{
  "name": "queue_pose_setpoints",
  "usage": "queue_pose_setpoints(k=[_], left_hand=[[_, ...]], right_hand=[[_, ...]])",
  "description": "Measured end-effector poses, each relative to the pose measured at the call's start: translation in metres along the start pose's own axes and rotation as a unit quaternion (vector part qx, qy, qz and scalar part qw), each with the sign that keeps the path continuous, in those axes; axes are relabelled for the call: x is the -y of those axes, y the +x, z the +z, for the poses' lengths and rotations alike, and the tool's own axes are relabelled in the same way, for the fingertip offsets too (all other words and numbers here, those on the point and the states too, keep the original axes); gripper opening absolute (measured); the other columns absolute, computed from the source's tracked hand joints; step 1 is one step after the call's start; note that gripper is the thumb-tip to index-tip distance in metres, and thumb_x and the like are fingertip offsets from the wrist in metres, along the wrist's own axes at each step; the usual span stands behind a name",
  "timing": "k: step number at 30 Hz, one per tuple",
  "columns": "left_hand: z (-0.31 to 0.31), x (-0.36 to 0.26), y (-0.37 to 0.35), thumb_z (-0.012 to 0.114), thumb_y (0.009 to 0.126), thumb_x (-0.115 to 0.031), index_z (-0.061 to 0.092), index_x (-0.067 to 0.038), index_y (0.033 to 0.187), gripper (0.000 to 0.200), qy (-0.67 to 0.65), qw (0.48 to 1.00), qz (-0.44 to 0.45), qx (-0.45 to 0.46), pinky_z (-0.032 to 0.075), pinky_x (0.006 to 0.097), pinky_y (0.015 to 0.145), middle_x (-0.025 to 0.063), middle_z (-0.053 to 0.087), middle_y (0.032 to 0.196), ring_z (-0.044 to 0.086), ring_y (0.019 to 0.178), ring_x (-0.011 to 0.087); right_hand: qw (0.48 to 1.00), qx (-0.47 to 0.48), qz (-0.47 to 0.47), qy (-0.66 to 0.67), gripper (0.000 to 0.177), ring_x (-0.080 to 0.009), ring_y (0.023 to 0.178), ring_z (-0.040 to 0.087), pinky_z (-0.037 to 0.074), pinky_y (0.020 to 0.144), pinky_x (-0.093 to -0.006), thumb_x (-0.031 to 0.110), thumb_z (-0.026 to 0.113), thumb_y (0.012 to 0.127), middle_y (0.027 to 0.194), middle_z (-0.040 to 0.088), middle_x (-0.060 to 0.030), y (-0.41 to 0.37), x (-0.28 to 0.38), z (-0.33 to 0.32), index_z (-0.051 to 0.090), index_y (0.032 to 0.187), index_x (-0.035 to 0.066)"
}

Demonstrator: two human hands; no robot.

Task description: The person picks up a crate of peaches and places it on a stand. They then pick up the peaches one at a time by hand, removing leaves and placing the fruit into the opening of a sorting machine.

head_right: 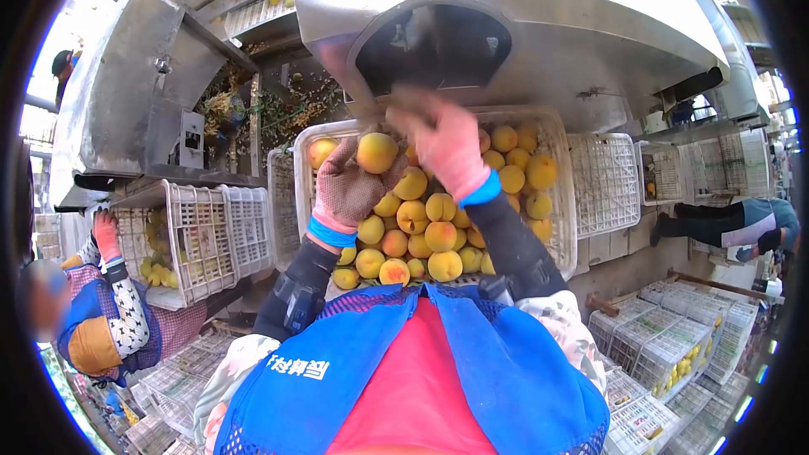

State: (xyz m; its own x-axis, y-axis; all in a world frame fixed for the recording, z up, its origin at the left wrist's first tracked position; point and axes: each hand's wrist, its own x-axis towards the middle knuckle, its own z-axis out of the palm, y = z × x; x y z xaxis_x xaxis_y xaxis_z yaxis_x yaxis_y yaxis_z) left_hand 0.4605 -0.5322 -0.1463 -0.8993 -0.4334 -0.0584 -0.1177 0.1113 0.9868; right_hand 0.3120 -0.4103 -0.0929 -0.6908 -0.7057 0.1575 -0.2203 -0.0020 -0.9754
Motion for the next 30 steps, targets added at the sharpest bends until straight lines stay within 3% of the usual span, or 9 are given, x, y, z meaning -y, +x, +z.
queue_pose_setpoints(k=[1,2,5,6,9,12,18,26,30], left_hand=[[-0.002,-0.003,-0.004,0.053,0.103,-0.035,0.051,-0.009,0.142,0.047,-0.362,0.931,-0.014,0.056,0.038,0.0369,0.115,0.006,0.057,0.142,0.05,0.135,0.0196],[-0.004,-0.007,-0.008,0.049,0.105,-0.03,0.049,-0.005,0.143,0.045,-0.668,0.735,-0.066,0.094,0.037,0.036,0.116,0.0094,0.054,0.145,0.048,0.137,0.0205],[0.0,-0.024,-0.015,0.043,0.106,-0.02,0.042,0.001,0.147,0.046,-0.397,0.917,-0.025,0.042,0.037,0.0376,0.116,0.0168,0.047,0.15,0.046,0.139,0.0239],[-0.002,-0.04,-0.02,0.047,0.104,-0.017,0.039,0.001,0.15,0.05,-0.574,0.811,-0.079,0.076,0.038,0.0394,0.116,0.0161,0.046,0.15,0.045,0.14,0.0252],[0.0,-0.065,-0.029,0.053,0.1,-0.015,0.036,0.001,0.152,0.056,-0.495,0.866,-0.007,0.07,0.039,0.04,0.114,0.0164,0.046,0.15,0.045,0.139,0.027],[0.003,-0.065,-0.039,0.059,0.096,-0.014,0.037,0.002,0.151,0.062,-0.491,0.864,-0.092,0.053,0.042,0.0393,0.111,0.0153,0.05,0.146,0.051,0.133,0.0276],[-0.005,-0.074,-0.025,0.076,0.085,-0.009,0.046,0.006,0.145,0.069,-0.123,0.992,0.015,0.029,0.041,0.0325,0.11,0.0134,0.055,0.141,0.052,0.129,0.0197],[0.013,-0.021,-0.029,0.07,0.095,-0.01,0.057,0.002,0.136,0.045,-0.197,0.974,-0.032,-0.107,0.05,0.0284,0.097,0.0087,0.066,0.126,0.06,0.113,0.013],[0.013,0.037,-0.05,0.072,0.08,-0.026,0.058,0.0,0.132,0.061,0.364,0.92,0.097,0.107,0.047,0.0491,0.101,0.0218,0.06,0.129,0.058,0.119,0.0419]], right_hand=[[0.996,0.068,-0.037,-0.052,0.069,-0.0387,0.114,0.062,0.049,0.096,-0.0479,0.026,0.08,0.081,0.134,0.062,-0.017,-0.021,0.001,0.001,0.053,0.143,0.01],[0.987,0.062,-0.085,-0.125,0.071,-0.0389,0.116,0.06,0.048,0.098,-0.0472,0.026,0.081,0.08,0.136,0.06,-0.017,-0.033,0.008,0.005,0.053,0.143,0.01],[0.949,0.051,-0.152,-0.271,0.076,-0.0397,0.123,0.055,0.046,0.103,-0.0457,0.025,0.083,0.076,0.142,0.054,-0.0174,-0.053,0.021,0.019,0.052,0.144,0.01],[0.95,0.058,-0.131,-0.278,0.078,-0.0401,0.125,0.054,0.045,0.104,-0.0456,0.024,0.083,0.075,0.143,0.052,-0.0176,-0.055,0.019,0.02,0.051,0.145,0.01],[0.992,0.031,-0.08,-0.095,0.086,-0.0333,0.133,0.051,0.042,0.111,-0.0411,0.017,0.086,0.073,0.148,0.049,-0.0163,-0.061,0.015,0.019,0.046,0.148,0.005],[0.981,-0.009,-0.032,0.191,0.091,-0.0215,0.138,0.047,0.038,0.114,-0.0339,0.007,0.087,0.072,0.149,0.05,-0.015,-0.071,0.009,0.034,0.04,0.149,-0.003],[0.981,-0.064,-0.092,-0.155,0.086,-0.0385,0.118,0.061,0.048,0.101,-0.0405,0.015,0.084,0.071,0.131,0.061,-0.0231,-0.068,0.027,0.026,0.045,0.147,0.0],[0.914,-0.23,-0.153,-0.298,0.075,-0.0403,0.1,0.062,0.042,0.101,-0.0548,0.035,0.087,0.068,0.109,0.067,-0.018,-0.019,0.01,0.024,0.057,0.128,0.0],[0.807,-0.257,-0.169,-0.504,0.064,-0.0401,0.092,0.064,0.051,0.083,-0.0478,0.039,0.084,0.071,0.103,0.068,-0.0184,0.053,-0.015,0.027,0.062,0.116,0.0]])
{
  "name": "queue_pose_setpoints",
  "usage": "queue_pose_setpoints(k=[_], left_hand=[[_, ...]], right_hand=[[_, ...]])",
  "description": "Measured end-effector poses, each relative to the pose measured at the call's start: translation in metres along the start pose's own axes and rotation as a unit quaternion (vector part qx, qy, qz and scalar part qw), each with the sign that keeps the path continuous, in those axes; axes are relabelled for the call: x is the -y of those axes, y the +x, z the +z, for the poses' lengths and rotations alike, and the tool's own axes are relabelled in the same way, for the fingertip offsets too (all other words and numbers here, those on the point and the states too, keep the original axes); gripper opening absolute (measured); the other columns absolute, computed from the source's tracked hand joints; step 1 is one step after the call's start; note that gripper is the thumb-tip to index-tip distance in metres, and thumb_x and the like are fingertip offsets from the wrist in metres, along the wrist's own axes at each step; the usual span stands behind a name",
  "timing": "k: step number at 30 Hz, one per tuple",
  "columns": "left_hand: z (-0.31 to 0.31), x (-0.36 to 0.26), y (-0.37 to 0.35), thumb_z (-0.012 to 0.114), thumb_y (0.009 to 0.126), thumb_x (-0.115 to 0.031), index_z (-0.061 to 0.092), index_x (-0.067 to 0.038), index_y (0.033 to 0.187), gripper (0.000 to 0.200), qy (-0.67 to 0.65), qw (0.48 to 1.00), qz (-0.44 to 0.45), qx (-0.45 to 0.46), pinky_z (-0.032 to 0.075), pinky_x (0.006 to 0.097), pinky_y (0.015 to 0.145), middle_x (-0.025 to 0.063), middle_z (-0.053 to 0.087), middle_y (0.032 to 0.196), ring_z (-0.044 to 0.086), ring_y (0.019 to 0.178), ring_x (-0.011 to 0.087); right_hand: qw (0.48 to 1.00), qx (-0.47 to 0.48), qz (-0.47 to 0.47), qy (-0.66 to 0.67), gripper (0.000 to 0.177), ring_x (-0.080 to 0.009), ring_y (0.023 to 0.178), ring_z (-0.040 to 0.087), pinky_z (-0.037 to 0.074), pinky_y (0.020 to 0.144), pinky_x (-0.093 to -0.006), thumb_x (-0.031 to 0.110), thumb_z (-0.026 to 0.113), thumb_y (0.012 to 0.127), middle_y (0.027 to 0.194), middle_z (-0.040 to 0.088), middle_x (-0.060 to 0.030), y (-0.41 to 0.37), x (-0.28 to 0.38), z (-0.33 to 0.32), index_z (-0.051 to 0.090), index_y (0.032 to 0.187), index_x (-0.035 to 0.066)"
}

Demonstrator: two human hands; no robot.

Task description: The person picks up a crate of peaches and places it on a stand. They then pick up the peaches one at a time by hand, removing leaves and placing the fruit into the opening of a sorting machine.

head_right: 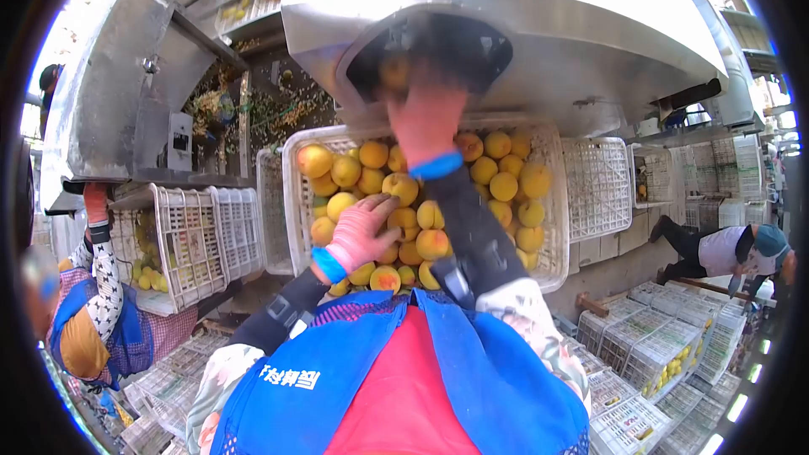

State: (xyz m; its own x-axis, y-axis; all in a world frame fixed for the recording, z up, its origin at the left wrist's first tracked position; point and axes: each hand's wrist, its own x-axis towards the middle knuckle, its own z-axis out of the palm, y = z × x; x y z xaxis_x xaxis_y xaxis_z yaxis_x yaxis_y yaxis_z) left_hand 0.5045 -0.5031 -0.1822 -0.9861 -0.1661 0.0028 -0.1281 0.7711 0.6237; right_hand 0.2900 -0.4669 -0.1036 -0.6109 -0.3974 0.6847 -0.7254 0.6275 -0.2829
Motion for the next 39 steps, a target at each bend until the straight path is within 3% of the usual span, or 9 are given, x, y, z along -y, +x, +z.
queue_pose_setpoints(k=[6,9,10,13,17,24,29,38,39], left_hand=[[-0.002,-0.01,0.001,0.071,0.077,-0.024,0.059,-0.008,0.133,0.06,0.163,0.979,-0.01,0.12,0.04,0.051,0.107,0.0164,0.058,0.132,0.053,0.124,0.0381],[-0.001,0.005,-0.034,0.071,0.075,-0.023,0.059,-0.008,0.132,0.06,0.184,0.983,0.0,0.02,0.035,0.0561,0.11,0.0144,0.058,0.133,0.053,0.124,0.0407],[-0.002,0.002,-0.04,0.071,0.077,-0.025,0.059,-0.008,0.134,0.061,0.238,0.969,-0.012,-0.058,0.03,0.0608,0.113,0.0144,0.056,0.137,0.048,0.13,0.0422],[-0.013,-0.001,-0.023,0.07,0.079,-0.028,0.056,-0.008,0.138,0.064,0.278,0.943,-0.142,-0.115,0.028,0.0619,0.113,0.0163,0.054,0.139,0.042,0.136,0.0427],[-0.018,0.001,-0.011,0.071,0.081,-0.036,0.053,-0.009,0.143,0.07,0.263,0.94,-0.212,0.051,0.035,0.0581,0.109,0.0191,0.053,0.14,0.04,0.137,0.0422],[-0.01,0.012,0.005,0.07,0.085,-0.054,0.057,-0.007,0.137,0.07,-0.154,0.967,-0.181,-0.096,0.048,0.0451,0.098,0.0201,0.062,0.128,0.06,0.117,0.0349],[-0.054,-0.046,0.021,0.076,0.091,-0.028,0.042,0.003,0.147,0.073,-0.662,0.732,-0.132,-0.094,0.046,0.0335,0.104,0.0116,0.058,0.135,0.057,0.123,0.0207],[-0.045,-0.055,0.045,0.08,0.086,-0.013,0.052,-0.003,0.138,0.06,-0.635,0.732,-0.114,-0.219,0.05,0.0322,0.097,0.0101,0.065,0.122,0.062,0.109,0.0186],[-0.041,-0.04,0.04,0.08,0.085,-0.016,0.052,-0.004,0.138,0.061,-0.5,0.829,-0.106,-0.228,0.05,0.0351,0.097,0.0118,0.063,0.125,0.06,0.113,0.0218]], right_hand=[[0.991,-0.022,-0.064,0.112,0.047,-0.0347,0.086,0.065,0.052,0.074,-0.043,0.039,0.076,0.081,0.094,0.069,-0.0122,0.023,-0.017,-0.02,0.067,0.115,0.008],[0.969,0.197,-0.109,0.104,0.059,-0.0349,0.104,0.062,0.047,0.09,-0.0508,0.05,0.072,0.082,0.118,0.067,-0.0116,-0.075,-0.026,-0.031,0.064,0.125,0.011],[0.92,0.389,-0.056,0.017,0.075,-0.0321,0.122,0.053,0.034,0.108,-0.0553,0.06,0.068,0.081,0.135,0.059,-0.0113,-0.098,-0.015,-0.033,0.057,0.134,0.008],[0.908,0.385,-0.081,-0.141,0.088,-0.0279,0.132,0.045,0.02,0.117,-0.0549,0.067,0.065,0.08,0.141,0.056,-0.0116,-0.149,-0.001,-0.01,0.052,0.138,0.002],[0.887,0.448,-0.051,-0.101,0.089,-0.0254,0.136,0.044,0.012,0.121,-0.0538,0.067,0.065,0.078,0.137,0.059,-0.0136,-0.146,-0.002,-0.006,0.053,0.139,0.003],[0.943,0.251,-0.082,0.204,0.078,-0.0299,0.126,0.051,0.029,0.115,-0.0494,0.036,0.085,0.064,0.126,0.064,-0.0117,-0.125,-0.015,-0.052,0.06,0.132,0.006],[0.943,0.161,-0.064,0.285,0.082,-0.0351,0.125,0.051,0.035,0.111,-0.0504,0.026,0.085,0.062,0.134,0.059,-0.0136,-0.092,-0.008,-0.076,0.056,0.136,0.005],[0.963,0.064,-0.015,0.262,0.089,-0.0427,0.113,0.056,0.043,0.1,-0.0505,0.025,0.084,0.064,0.126,0.06,-0.019,-0.058,0.003,-0.065,0.048,0.142,0.003],[0.961,0.056,-0.019,0.27,0.088,-0.0423,0.112,0.057,0.044,0.1,-0.0503,0.026,0.084,0.065,0.124,0.06,-0.0189,-0.051,0.0,-0.063,0.048,0.141,0.002]])
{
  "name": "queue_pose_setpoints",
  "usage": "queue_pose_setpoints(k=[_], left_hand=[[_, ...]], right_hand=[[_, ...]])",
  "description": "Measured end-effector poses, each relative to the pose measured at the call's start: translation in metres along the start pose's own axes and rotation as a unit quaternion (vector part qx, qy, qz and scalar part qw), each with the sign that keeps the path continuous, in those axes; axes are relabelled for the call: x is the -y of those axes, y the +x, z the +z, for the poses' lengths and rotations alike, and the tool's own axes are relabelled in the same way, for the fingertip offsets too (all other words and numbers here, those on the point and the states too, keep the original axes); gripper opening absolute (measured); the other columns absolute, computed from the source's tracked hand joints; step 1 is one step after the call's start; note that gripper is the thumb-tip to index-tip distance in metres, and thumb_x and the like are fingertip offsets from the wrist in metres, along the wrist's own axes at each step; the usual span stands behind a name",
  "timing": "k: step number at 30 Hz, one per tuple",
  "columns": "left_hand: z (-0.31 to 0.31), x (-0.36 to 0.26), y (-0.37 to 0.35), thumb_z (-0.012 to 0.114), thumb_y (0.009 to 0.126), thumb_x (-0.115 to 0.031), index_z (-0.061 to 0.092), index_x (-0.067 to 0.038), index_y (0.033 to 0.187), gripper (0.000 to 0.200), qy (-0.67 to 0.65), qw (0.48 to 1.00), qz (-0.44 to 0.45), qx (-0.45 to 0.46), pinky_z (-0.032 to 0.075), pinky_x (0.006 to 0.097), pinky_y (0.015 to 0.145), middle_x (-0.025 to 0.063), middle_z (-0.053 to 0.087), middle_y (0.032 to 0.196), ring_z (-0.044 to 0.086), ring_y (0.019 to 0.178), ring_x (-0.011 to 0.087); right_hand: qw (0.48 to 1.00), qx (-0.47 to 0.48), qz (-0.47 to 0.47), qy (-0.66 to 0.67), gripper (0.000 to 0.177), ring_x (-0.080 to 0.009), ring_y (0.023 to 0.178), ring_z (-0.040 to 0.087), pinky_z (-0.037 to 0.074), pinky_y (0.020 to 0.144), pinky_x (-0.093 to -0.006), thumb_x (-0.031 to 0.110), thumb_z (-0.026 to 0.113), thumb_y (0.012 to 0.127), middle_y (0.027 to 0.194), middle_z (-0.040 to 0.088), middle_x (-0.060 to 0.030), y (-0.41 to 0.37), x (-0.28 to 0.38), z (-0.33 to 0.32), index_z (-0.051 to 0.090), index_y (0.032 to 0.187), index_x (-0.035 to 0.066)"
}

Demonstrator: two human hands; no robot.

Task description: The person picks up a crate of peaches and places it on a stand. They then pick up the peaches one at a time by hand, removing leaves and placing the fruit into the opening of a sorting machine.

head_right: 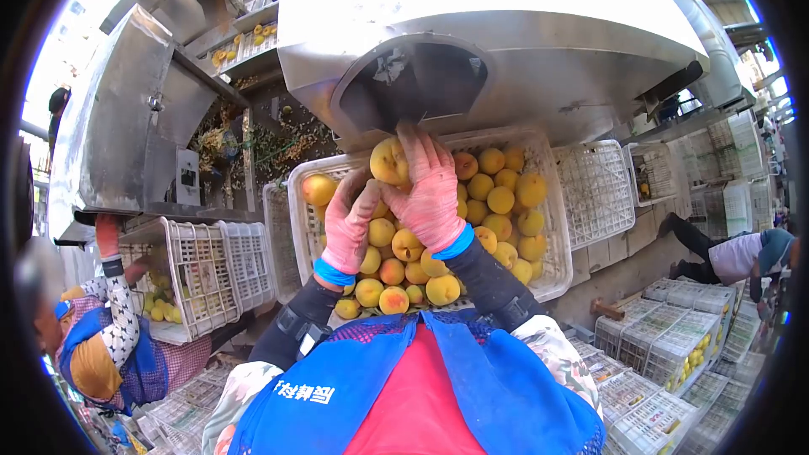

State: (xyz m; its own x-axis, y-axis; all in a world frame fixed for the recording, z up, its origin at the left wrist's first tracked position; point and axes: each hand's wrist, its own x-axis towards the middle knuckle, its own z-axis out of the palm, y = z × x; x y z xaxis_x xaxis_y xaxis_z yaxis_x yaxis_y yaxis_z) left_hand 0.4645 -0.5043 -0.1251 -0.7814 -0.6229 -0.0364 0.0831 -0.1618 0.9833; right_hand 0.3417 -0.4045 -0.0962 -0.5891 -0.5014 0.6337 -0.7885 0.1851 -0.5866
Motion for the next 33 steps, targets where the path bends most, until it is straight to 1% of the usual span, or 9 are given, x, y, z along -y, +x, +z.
queue_pose_setpoints(k=[5,7,13,17,18,21,24,30,33], left_hand=[[-0.057,0.038,-0.022,0.076,0.078,-0.029,0.056,-0.013,0.138,0.065,0.666,0.733,0.083,0.108,0.05,0.0512,0.095,0.0194,0.049,0.143,0.044,0.133,0.0413],[-0.062,0.045,-0.044,0.074,0.076,-0.033,0.059,-0.015,0.135,0.064,0.693,0.701,0.078,0.151,0.05,0.0549,0.093,0.0179,0.044,0.148,0.037,0.136,0.046],[-0.073,0.055,-0.029,0.07,0.079,-0.02,0.062,-0.017,0.134,0.055,0.684,0.699,0.054,0.2,0.047,0.0548,0.099,0.018,0.046,0.146,0.045,0.128,0.0464],[-0.086,0.089,-0.016,0.064,0.081,-0.016,0.061,-0.013,0.133,0.052,0.518,0.85,0.085,0.05,0.051,0.0448,0.097,0.0156,0.058,0.133,0.055,0.123,0.0333],[-0.083,0.08,-0.017,0.064,0.082,-0.018,0.06,-0.011,0.134,0.053,0.288,0.955,-0.044,0.054,0.052,0.0425,0.096,0.0146,0.059,0.13,0.057,0.119,0.0309],[-0.068,0.043,-0.016,0.061,0.09,-0.026,0.054,-0.005,0.14,0.055,-0.282,0.911,-0.29,0.075,0.055,0.0357,0.093,0.0101,0.065,0.123,0.066,0.106,0.0214],[-0.024,0.028,-0.016,0.062,0.094,-0.028,0.053,-0.006,0.142,0.053,-0.312,0.906,-0.276,0.081,0.054,0.0359,0.095,0.0094,0.063,0.127,0.064,0.112,0.0212],[-0.04,-0.002,0.008,0.062,0.096,-0.027,0.06,0.0,0.132,0.044,-0.105,0.957,-0.151,0.226,0.052,0.0354,0.1,0.0129,0.066,0.124,0.065,0.114,0.0228],[-0.024,-0.083,0.008,0.064,0.095,-0.024,0.063,-0.001,0.127,0.039,-0.233,0.899,-0.307,0.207,0.054,0.0342,0.098,0.0131,0.069,0.119,0.067,0.111,0.0222]], right_hand=[[0.993,-0.041,0.005,-0.108,0.068,-0.0424,0.108,0.061,0.05,0.093,-0.0508,0.034,0.082,0.074,0.12,0.063,-0.0221,0.06,-0.043,0.04,0.057,0.127,0.0],[0.989,-0.002,0.02,-0.15,0.049,-0.0409,0.078,0.065,0.053,0.071,-0.0492,0.038,0.08,0.075,0.085,0.066,-0.0195,0.101,-0.062,0.051,0.058,0.099,0.001],[0.994,0.03,-0.061,-0.081,0.055,-0.0378,0.087,0.068,0.055,0.079,-0.0433,0.04,0.077,0.081,0.097,0.07,-0.0139,0.038,-0.057,-0.013,0.062,0.124,0.009],[0.942,0.225,0.04,-0.247,0.055,-0.0298,0.093,0.067,0.054,0.08,-0.0376,0.029,0.078,0.084,0.113,0.07,-0.0106,-0.065,-0.099,0.012,0.061,0.132,0.01],[0.939,0.251,0.061,-0.229,0.052,-0.025,0.092,0.067,0.053,0.078,-0.036,0.027,0.077,0.085,0.114,0.07,-0.0084,-0.075,-0.105,0.011,0.061,0.131,0.009],[0.822,0.166,0.483,0.253,0.054,-0.0158,0.089,0.063,0.051,0.078,-0.0301,0.033,0.077,0.089,0.104,0.07,-0.0054,-0.046,-0.079,-0.007,0.06,0.132,0.006],[0.782,0.147,0.439,0.419,0.061,-0.0106,0.093,0.059,0.05,0.084,-0.026,0.04,0.075,0.092,0.109,0.068,-0.0046,-0.04,-0.023,-0.019,0.057,0.137,0.003],[0.953,0.205,0.167,0.145,0.08,-0.0316,0.118,0.063,0.047,0.103,-0.0379,0.038,0.082,0.081,0.125,0.066,-0.0201,-0.026,0.025,-0.047,0.05,0.144,0.002],[0.974,0.189,0.098,0.084,0.08,-0.038,0.114,0.062,0.048,0.101,-0.0428,0.033,0.084,0.074,0.125,0.065,-0.0202,-0.022,0.022,-0.044,0.053,0.141,0.003]])
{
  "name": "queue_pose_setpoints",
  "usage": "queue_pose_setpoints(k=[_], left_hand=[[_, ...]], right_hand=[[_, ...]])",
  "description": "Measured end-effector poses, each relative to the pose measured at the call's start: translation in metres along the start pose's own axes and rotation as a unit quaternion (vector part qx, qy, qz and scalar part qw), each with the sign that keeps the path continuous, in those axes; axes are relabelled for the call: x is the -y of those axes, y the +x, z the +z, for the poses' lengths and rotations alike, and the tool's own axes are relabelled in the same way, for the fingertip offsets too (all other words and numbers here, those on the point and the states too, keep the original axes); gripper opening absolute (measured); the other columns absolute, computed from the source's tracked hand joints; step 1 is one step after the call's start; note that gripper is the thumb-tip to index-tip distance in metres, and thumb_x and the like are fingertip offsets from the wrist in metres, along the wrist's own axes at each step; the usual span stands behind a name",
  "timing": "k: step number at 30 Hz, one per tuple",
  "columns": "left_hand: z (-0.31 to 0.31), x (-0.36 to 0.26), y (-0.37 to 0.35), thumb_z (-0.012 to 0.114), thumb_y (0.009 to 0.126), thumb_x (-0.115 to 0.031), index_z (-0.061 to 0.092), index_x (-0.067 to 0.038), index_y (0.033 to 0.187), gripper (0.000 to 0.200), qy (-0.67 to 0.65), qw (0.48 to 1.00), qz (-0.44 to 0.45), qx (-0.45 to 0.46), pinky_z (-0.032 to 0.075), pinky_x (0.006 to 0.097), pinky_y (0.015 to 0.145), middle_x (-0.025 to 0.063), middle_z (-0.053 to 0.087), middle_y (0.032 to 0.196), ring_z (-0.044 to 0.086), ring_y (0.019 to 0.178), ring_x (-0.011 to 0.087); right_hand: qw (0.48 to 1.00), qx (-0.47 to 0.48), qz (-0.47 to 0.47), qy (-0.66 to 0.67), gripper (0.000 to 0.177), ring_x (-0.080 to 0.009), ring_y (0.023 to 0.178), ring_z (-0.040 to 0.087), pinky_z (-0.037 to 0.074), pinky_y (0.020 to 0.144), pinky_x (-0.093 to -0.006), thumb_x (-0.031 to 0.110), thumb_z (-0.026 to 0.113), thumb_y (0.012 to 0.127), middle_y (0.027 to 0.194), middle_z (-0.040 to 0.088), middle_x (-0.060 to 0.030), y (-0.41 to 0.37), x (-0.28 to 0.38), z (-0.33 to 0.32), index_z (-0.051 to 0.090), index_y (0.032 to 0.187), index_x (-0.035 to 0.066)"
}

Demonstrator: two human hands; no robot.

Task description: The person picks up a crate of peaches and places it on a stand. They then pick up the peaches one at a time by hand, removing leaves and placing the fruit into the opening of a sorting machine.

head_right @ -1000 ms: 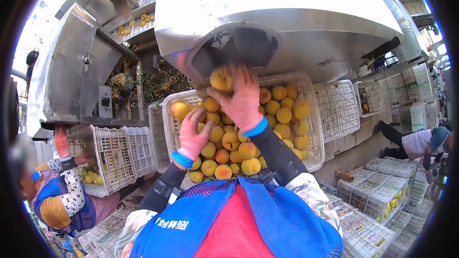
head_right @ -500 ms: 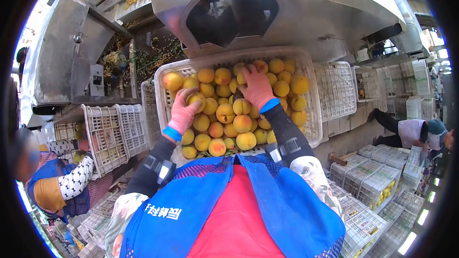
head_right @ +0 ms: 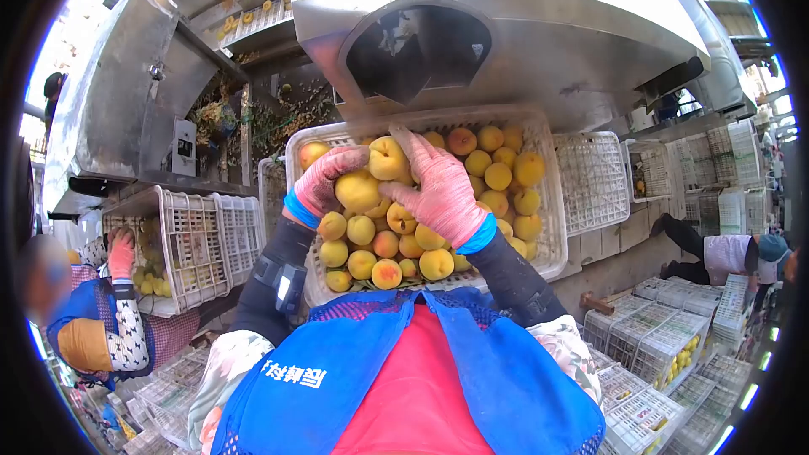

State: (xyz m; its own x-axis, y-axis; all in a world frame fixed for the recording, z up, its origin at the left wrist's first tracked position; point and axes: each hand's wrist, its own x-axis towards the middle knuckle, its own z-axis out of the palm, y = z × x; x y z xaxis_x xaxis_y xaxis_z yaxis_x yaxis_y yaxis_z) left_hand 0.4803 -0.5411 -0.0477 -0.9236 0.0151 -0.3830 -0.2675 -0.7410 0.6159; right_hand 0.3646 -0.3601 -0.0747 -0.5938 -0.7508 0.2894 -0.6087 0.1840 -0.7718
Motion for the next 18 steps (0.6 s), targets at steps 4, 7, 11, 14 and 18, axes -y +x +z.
queue_pose_setpoints(k=[4,7,11,14,18], left_hand=[[-0.049,0.019,0.046,0.062,0.098,-0.025,0.064,-0.002,0.124,0.035,0.043,0.99,0.126,-0.035,0.054,0.035,0.097,0.0106,0.069,0.116,0.067,0.109,0.0208],[-0.042,0.026,0.048,0.06,0.1,-0.029,0.063,-0.003,0.126,0.037,-0.076,0.985,0.142,-0.062,0.054,0.0354,0.097,0.0101,0.068,0.118,0.066,0.109,0.0218],[-0.053,0.044,0.045,0.06,0.099,-0.039,0.058,-0.006,0.133,0.047,-0.163,0.978,0.115,-0.065,0.052,0.0391,0.093,0.0089,0.067,0.121,0.065,0.11,0.0242],[-0.039,0.047,0.044,0.059,0.098,-0.038,0.052,-0.008,0.141,0.053,-0.22,0.966,0.135,-0.016,0.048,0.0413,0.097,0.0095,0.06,0.132,0.058,0.12,0.0265],[-0.04,0.059,0.058,0.052,0.103,-0.028,0.046,-0.006,0.144,0.047,0.018,0.966,0.258,0.008,0.047,0.0406,0.105,0.0099,0.057,0.137,0.052,0.129,0.0263]], right_hand=[[0.991,-0.109,-0.021,-0.076,0.07,-0.036,0.105,0.064,0.046,0.097,-0.0466,0.033,0.084,0.072,0.118,0.067,-0.017,0.02,-0.006,0.01,0.059,0.131,0.005],[0.971,-0.197,0.006,-0.137,0.066,-0.0344,0.101,0.065,0.044,0.098,-0.0478,0.035,0.084,0.073,0.114,0.068,-0.0147,0.038,-0.01,0.015,0.061,0.127,0.006],[0.935,-0.276,-0.016,-0.224,0.064,-0.0352,0.1,0.064,0.042,0.097,-0.0513,0.041,0.082,0.073,0.116,0.066,-0.0137,0.064,-0.033,0.026,0.061,0.123,0.007],[0.897,-0.243,0.023,-0.368,0.061,-0.0339,0.089,0.064,0.049,0.085,-0.0463,0.042,0.08,0.072,0.095,0.067,-0.0127,0.101,-0.043,0.034,0.061,0.118,0.006],[0.894,-0.259,-0.006,-0.367,0.055,-0.0339,0.083,0.066,0.052,0.077,-0.0473,0.042,0.079,0.074,0.091,0.068,-0.0157,0.157,-0.057,0.027,0.064,0.113,0.005]])
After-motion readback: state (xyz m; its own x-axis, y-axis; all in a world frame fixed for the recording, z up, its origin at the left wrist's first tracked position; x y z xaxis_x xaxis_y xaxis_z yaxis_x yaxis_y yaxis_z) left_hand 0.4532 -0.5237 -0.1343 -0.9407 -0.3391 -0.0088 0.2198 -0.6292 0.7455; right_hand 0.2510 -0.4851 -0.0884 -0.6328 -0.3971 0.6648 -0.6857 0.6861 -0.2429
